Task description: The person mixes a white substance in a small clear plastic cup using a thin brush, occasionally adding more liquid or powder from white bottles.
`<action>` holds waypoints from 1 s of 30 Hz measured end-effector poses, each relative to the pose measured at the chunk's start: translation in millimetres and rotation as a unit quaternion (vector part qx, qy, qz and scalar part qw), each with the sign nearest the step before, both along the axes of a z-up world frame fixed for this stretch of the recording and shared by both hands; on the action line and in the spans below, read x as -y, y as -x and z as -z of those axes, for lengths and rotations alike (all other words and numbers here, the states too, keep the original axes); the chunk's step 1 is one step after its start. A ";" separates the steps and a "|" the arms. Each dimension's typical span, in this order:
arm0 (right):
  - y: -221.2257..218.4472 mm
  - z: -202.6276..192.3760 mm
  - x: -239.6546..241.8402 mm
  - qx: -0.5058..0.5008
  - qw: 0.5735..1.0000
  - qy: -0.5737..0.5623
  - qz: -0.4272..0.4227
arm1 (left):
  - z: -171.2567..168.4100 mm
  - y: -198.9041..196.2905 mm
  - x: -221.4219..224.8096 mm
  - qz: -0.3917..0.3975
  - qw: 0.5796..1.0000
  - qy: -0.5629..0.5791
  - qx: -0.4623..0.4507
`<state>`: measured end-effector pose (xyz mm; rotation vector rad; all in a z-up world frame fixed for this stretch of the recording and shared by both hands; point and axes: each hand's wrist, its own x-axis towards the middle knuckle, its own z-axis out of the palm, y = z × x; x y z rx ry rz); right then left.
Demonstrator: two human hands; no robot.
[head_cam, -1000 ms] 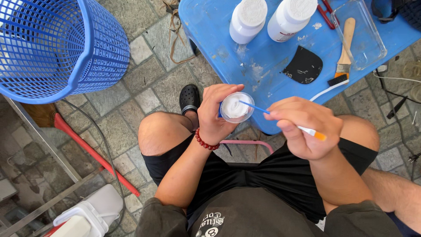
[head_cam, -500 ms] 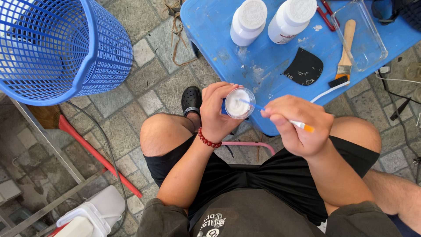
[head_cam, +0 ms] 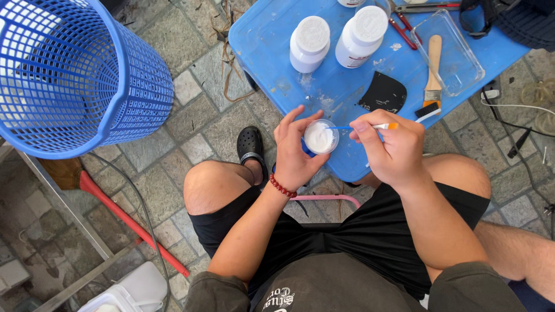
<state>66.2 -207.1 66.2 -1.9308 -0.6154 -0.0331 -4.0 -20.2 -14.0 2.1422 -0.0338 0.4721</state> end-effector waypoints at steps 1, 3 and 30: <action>-0.9 6.8 3.8 0.002 1.000 0.017 0.007 | 3.5 -1.3 3.6 -0.013 0.999 -0.031 -0.006; -4.0 22.6 10.6 -0.079 0.996 -0.025 0.040 | 8.2 -3.8 10.2 -0.040 0.996 -0.082 -0.020; -32.4 48.4 -9.9 -0.248 0.958 -0.132 0.056 | -20.0 17.5 -14.8 -0.067 0.993 0.097 0.001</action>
